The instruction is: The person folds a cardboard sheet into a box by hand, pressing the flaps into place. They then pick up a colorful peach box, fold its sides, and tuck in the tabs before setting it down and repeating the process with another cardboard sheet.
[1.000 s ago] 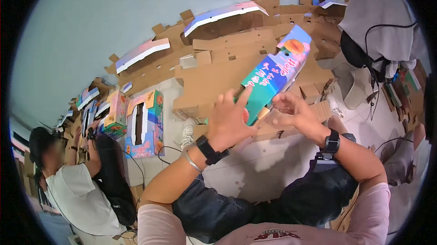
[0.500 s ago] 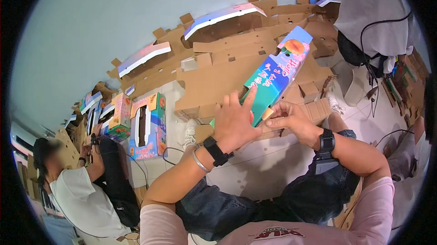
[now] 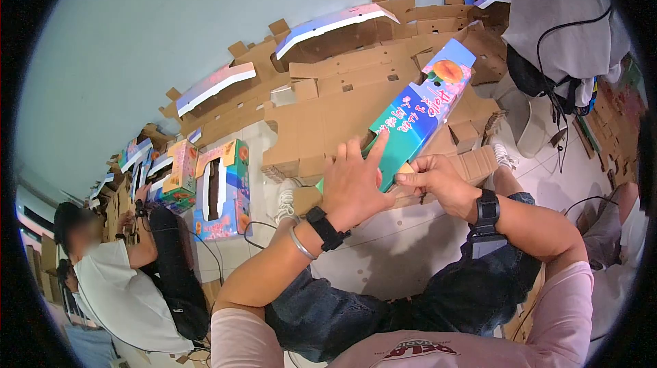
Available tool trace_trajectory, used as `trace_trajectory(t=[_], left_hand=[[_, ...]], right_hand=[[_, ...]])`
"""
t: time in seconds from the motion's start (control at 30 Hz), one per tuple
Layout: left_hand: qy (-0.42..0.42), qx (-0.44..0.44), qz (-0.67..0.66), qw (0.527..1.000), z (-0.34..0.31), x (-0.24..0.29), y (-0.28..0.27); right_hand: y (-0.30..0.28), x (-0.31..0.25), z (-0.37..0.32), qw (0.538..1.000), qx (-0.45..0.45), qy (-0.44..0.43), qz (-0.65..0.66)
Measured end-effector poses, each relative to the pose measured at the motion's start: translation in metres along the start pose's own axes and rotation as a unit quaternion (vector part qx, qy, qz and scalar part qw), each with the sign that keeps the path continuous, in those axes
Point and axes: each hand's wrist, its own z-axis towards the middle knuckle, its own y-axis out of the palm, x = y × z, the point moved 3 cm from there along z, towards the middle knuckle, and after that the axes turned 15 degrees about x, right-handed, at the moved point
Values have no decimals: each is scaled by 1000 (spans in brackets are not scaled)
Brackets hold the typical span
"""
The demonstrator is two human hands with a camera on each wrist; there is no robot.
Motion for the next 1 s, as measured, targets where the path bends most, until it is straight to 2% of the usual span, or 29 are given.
trace_trajectory(t=[0.13,0.27,0.33,0.53,0.67,0.77,1.0], left_hand=[[18,30,-16,999,-1,-4,4],[15,28,-28,999,-1,-6,1],[10,-1,-27,1000,1,-5,0],[26,17,-28,999,1,-9,0],[-17,3,-50,999,-2,-10,6],[-4,8,-40,999,-5,1,0],[20,90,-35,995,-10,4,7]], right_hand=[[3,-3,-2,1000,-5,-2,28],[2,0,-2,999,-3,7,37],[1,4,0,999,0,-11,46],[-2,9,-1,999,-1,-13,46],[7,-1,-9,1000,-29,8,5],[14,-10,-16,997,39,69,23],[13,-2,-9,997,64,48,18]])
